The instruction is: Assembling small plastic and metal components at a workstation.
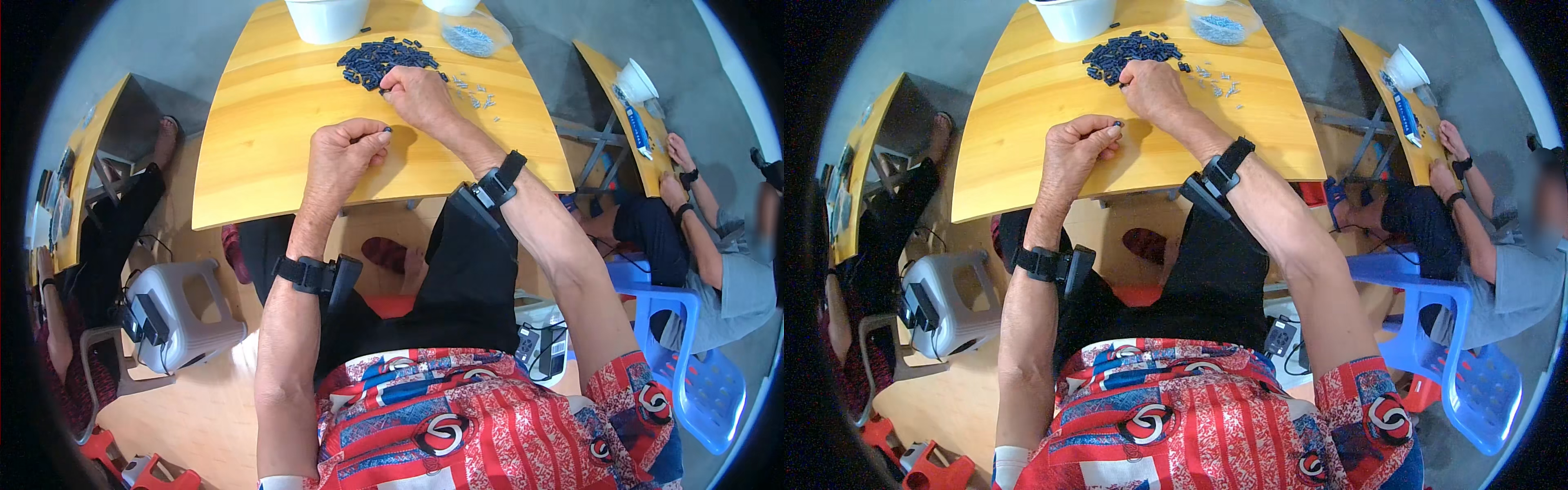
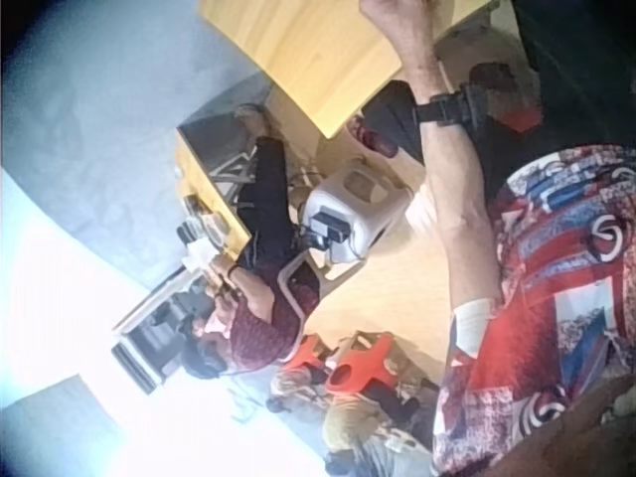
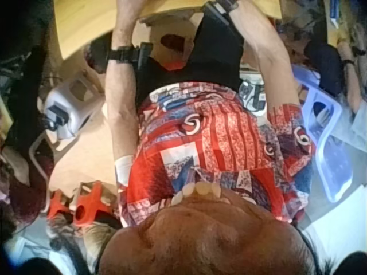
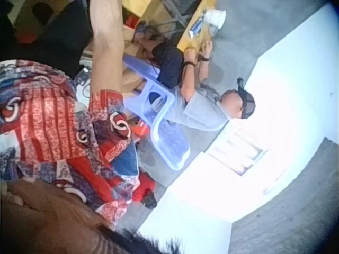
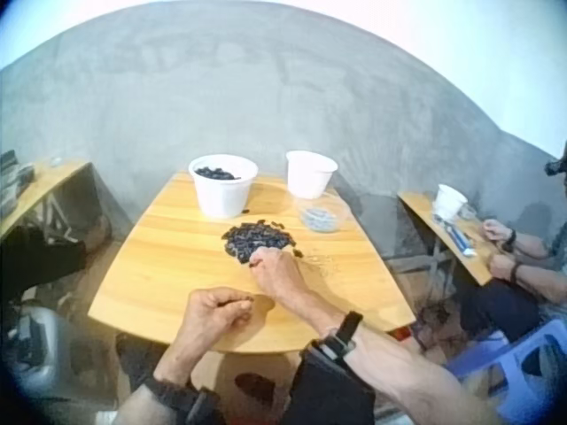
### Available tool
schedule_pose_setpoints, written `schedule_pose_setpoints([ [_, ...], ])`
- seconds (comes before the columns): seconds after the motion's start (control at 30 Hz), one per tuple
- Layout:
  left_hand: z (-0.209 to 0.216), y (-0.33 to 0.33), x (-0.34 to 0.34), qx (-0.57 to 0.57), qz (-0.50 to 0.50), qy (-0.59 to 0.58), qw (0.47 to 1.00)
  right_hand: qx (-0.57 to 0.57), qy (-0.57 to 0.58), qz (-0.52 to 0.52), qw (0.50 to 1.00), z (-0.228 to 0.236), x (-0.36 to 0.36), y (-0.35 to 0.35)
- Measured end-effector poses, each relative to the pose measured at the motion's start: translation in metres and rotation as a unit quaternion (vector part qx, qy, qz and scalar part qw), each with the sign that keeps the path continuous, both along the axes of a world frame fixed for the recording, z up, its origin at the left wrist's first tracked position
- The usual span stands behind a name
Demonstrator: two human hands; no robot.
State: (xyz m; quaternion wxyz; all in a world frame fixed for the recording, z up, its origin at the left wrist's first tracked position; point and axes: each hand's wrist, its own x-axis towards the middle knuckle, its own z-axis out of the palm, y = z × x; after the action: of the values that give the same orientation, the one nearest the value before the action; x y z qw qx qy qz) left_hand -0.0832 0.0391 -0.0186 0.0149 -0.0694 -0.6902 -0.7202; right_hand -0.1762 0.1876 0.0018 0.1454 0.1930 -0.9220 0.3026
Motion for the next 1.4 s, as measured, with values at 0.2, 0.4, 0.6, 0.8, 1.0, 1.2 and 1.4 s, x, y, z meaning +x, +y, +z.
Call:
schedule_pose_setpoints([
  [0.2, 0.003, 0.003, 0.003, 0.009, 0.021, 0.014, 1.0, 0.04, 0.014, -0.005, 0.999, 0.0, -0.003, 0.001],
  [0.4, 0.005, 0.003, 0.004, 0.018, 0.025, 0.012, 0.999, 0.051, 0.011, 0.002, 0.999, 0.0, 0.0, 0.002],
  [0.6, 0.004, 0.002, 0.002, 0.027, 0.03, 0.009, 0.999, -0.081, -0.097, 0.032, 0.991, 0.005, 0.046, 0.029],
  [0.8, 0.003, 0.0, 0.003, 0.041, 0.01, 0.023, 0.999, -0.352, -0.252, 0.064, 0.899, 0.008, 0.083, 0.04],
  [1.0, 0.003, 0.002, 0.002, 0.009, -0.012, 0.028, 0.999, -0.412, -0.237, 0.109, 0.873, 0.003, 0.088, 0.03],
  [1.2, 0.001, 0.0, 0.002, 0.015, -0.032, 0.022, 0.999, -0.344, -0.175, 0.119, 0.915, -0.003, 0.085, 0.028],
  [1.4, 0.003, 0.0, 0.003, -0.004, -0.031, 0.02, 0.999, -0.307, -0.127, 0.112, 0.936, -0.001, 0.085, 0.024],
])
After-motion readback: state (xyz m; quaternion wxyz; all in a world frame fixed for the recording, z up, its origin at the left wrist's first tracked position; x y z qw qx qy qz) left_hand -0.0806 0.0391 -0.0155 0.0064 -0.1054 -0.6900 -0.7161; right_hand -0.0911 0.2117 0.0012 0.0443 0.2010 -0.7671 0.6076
